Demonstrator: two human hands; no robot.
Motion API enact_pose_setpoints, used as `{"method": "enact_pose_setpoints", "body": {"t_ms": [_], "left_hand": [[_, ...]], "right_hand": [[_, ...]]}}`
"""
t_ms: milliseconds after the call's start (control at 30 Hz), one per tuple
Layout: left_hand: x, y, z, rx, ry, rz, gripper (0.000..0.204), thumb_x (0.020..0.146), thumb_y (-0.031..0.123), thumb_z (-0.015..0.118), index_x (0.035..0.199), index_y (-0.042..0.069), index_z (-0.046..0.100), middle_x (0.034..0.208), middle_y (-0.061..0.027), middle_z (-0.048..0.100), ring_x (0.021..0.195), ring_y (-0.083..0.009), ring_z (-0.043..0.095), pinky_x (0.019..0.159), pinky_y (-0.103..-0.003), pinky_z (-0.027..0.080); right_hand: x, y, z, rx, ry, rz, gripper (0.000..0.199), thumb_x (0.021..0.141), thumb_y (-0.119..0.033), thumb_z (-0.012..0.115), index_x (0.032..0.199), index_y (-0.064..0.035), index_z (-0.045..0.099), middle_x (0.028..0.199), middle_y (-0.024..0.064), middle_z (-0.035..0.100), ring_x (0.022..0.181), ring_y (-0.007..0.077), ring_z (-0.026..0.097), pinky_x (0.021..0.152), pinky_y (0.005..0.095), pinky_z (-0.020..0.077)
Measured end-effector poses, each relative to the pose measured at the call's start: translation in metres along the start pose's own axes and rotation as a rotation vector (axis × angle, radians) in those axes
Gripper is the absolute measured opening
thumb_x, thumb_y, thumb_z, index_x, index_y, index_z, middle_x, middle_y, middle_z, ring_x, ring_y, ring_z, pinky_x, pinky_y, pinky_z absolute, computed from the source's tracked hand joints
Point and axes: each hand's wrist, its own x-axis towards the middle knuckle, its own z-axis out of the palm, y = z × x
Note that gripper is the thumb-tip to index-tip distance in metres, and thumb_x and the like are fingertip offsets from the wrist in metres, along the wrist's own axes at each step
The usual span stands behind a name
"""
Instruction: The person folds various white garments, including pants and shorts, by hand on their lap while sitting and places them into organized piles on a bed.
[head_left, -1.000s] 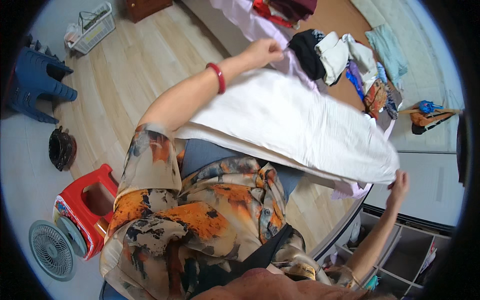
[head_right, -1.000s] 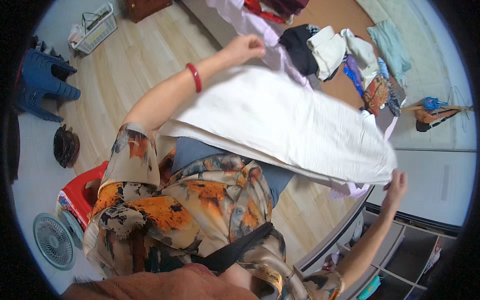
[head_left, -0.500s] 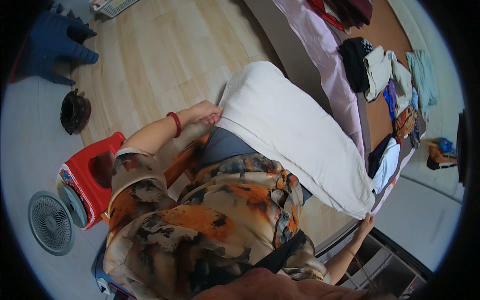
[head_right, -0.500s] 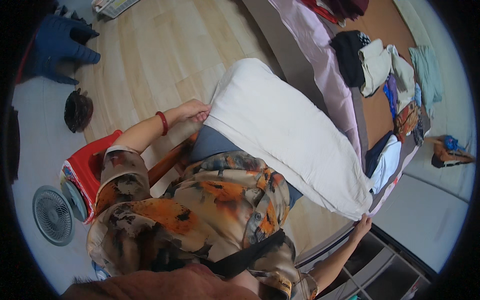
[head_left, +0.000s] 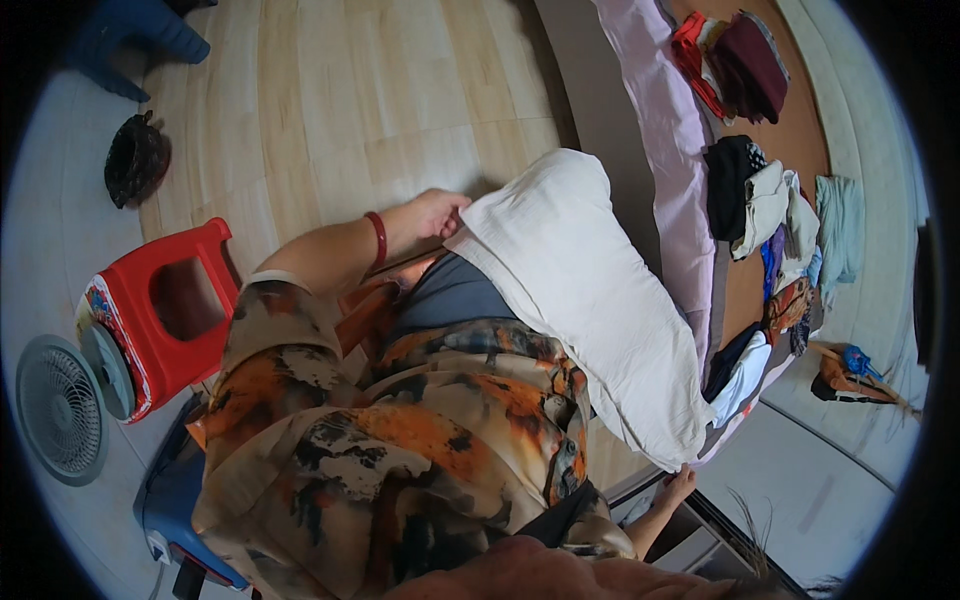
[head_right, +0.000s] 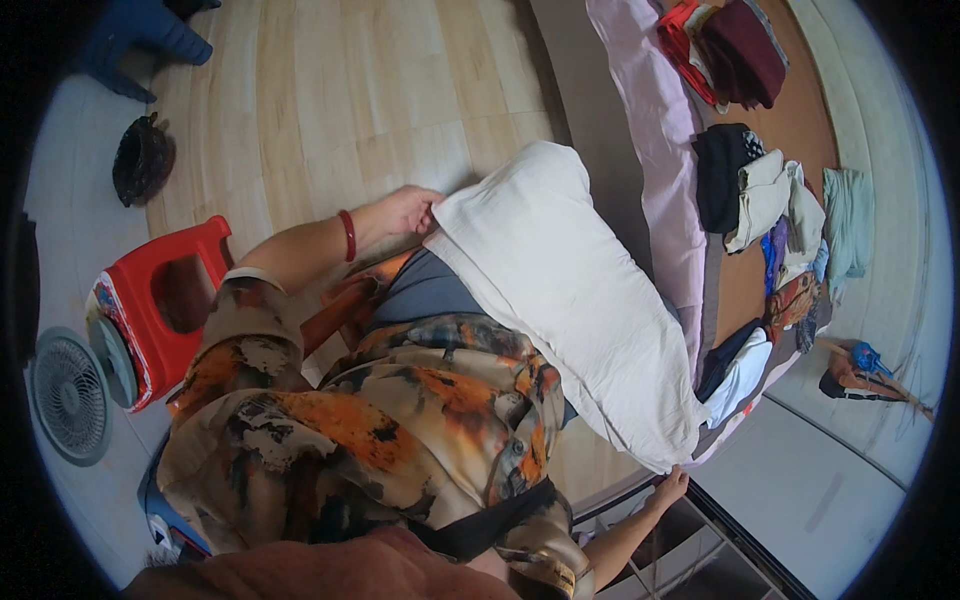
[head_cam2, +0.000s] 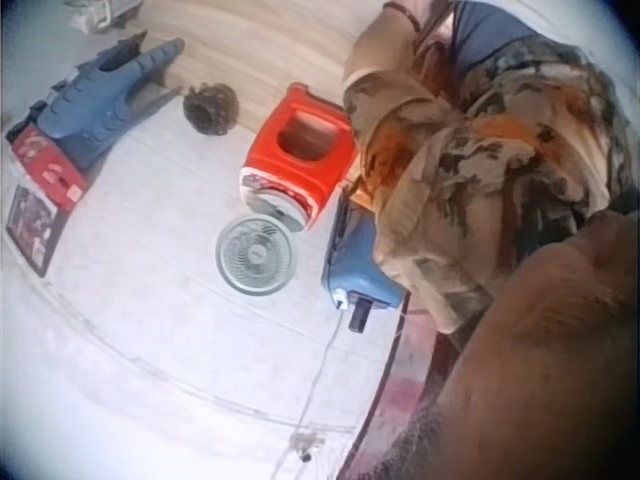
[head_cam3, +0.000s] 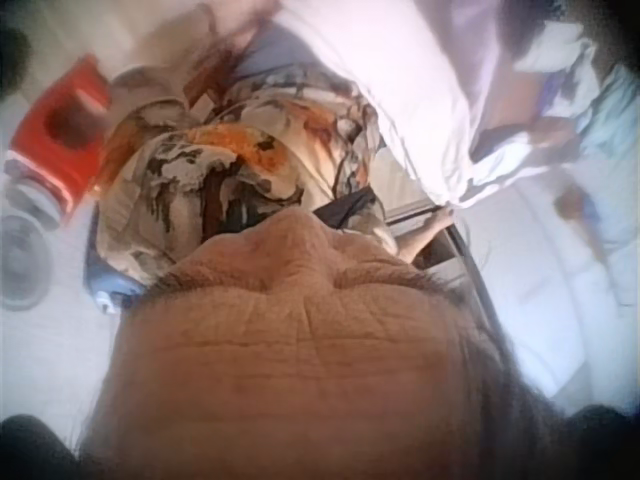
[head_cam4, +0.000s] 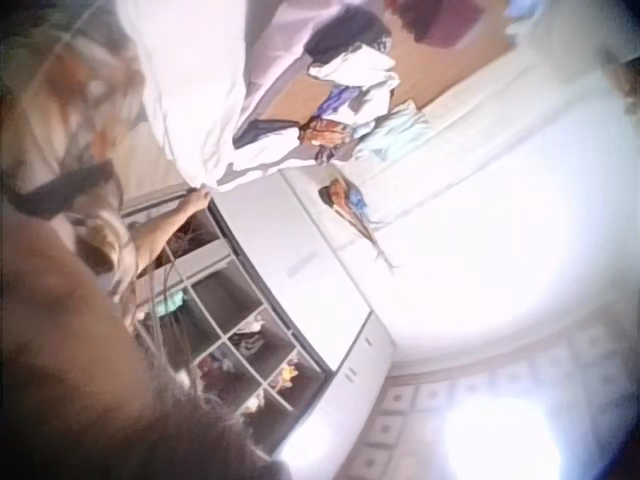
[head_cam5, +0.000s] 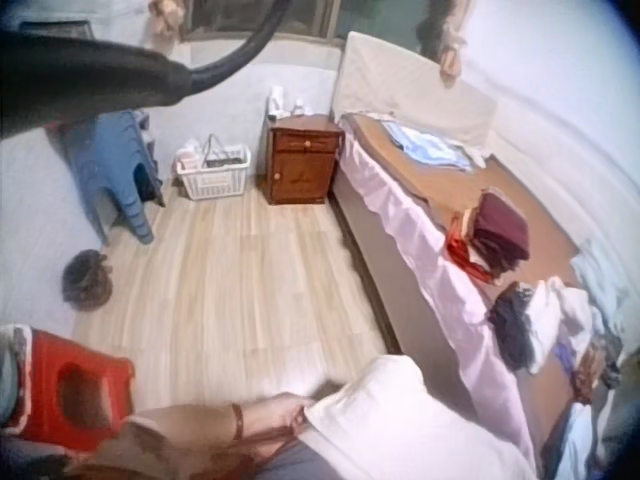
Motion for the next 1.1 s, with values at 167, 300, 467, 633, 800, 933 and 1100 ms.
{"method": "enact_pose_setpoints", "body": {"t_ms": [167, 300, 467, 633, 800, 933, 1100], "left_hand": [[-0.042, 0.043, -0.02, -0.018, 0.027, 0.06, 0.017, 0.08, 0.021, 0.061, 0.07, 0.01, 0.054, 0.06, -0.0011, 0.05, 0.051, -0.0128, 0.046, 0.046, -0.028, 0.037], [-0.034, 0.005, -0.037, 0.097, -0.002, -0.214, 0.018, 0.082, 0.021, 0.059, 0.069, 0.009, 0.053, 0.059, -0.001, 0.051, 0.048, -0.0114, 0.045, 0.043, -0.027, 0.037], [-0.024, -0.021, -0.017, 0.345, 0.021, -0.227, 0.023, 0.086, 0.025, 0.057, 0.073, 0.008, 0.054, 0.064, -0.0025, 0.053, 0.053, -0.0135, 0.048, 0.047, -0.026, 0.039], [-0.01, -0.024, -0.025, 0.077, -0.108, -0.265, 0.032, 0.093, 0.034, 0.052, 0.088, 0.003, 0.052, 0.078, -0.0069, 0.058, 0.07, -0.016, 0.057, 0.061, -0.026, 0.048], [-0.01, -0.022, -0.017, -0.076, -0.164, -0.293, 0.035, 0.092, 0.036, 0.053, 0.092, 0.001, 0.052, 0.084, -0.009, 0.058, 0.076, -0.0181, 0.059, 0.068, -0.029, 0.051], [-0.002, -0.018, -0.013, 0.137, -0.11, -0.281, 0.039, 0.091, 0.042, 0.052, 0.093, 0.003, 0.056, 0.085, -0.0082, 0.06, 0.076, -0.0148, 0.058, 0.07, -0.026, 0.05], [-0.005, -0.013, 0.001, 0.845, -0.013, 0.007, 0.041, 0.091, 0.047, 0.05, 0.077, 0.009, 0.052, 0.064, -0.0003, 0.052, 0.045, -0.0112, 0.043, 0.036, -0.025, 0.03]], "right_hand": [[-0.002, -0.01, -0.005, -0.053, 0.014, -0.012, 0.018, 0.085, -0.017, 0.057, 0.074, -0.0085, 0.045, 0.057, -0.0009, 0.043, 0.04, 0.0089, 0.039, 0.035, 0.0234, 0.0314], [0.01, 0.017, -0.026, -0.005, 0.016, 0.05, 0.016, 0.086, -0.02, 0.055, 0.075, -0.0087, 0.05, 0.055, -0.002, 0.045, 0.04, 0.0078, 0.04, 0.034, 0.0212, 0.0305], [0.001, 0.016, -0.019, -0.044, 0.018, 0.05, 0.016, 0.084, -0.018, 0.057, 0.074, -0.009, 0.049, 0.055, -0.0018, 0.044, 0.04, 0.0079, 0.04, 0.034, 0.0217, 0.0302], [-0.001, 0.026, -0.012, -0.045, 0.038, 0.066, 0.021, 0.082, -0.017, 0.06, 0.071, -0.0105, 0.043, 0.055, -0.0025, 0.041, 0.039, 0.0085, 0.039, 0.034, 0.0218, 0.0303], [-0.002, 0.048, -0.017, -0.1, 0.003, 0.048, 0.019, 0.083, -0.017, 0.058, 0.071, -0.0112, 0.044, 0.057, -0.0033, 0.042, 0.041, 0.0074, 0.039, 0.035, 0.0222, 0.0306], [-0.001, 0.037, -0.014, -0.056, 0.021, 0.023, 0.018, 0.084, -0.018, 0.057, 0.071, -0.0096, 0.046, 0.055, -0.0022, 0.043, 0.041, 0.0083, 0.04, 0.037, 0.0243, 0.0312], [-0.008, 0.033, -0.016, -0.069, 0.048, 0.074, 0.017, 0.084, -0.02, 0.057, 0.071, -0.01, 0.051, 0.057, -0.0021, 0.046, 0.042, 0.0079, 0.041, 0.037, 0.0237, 0.0305]]}}
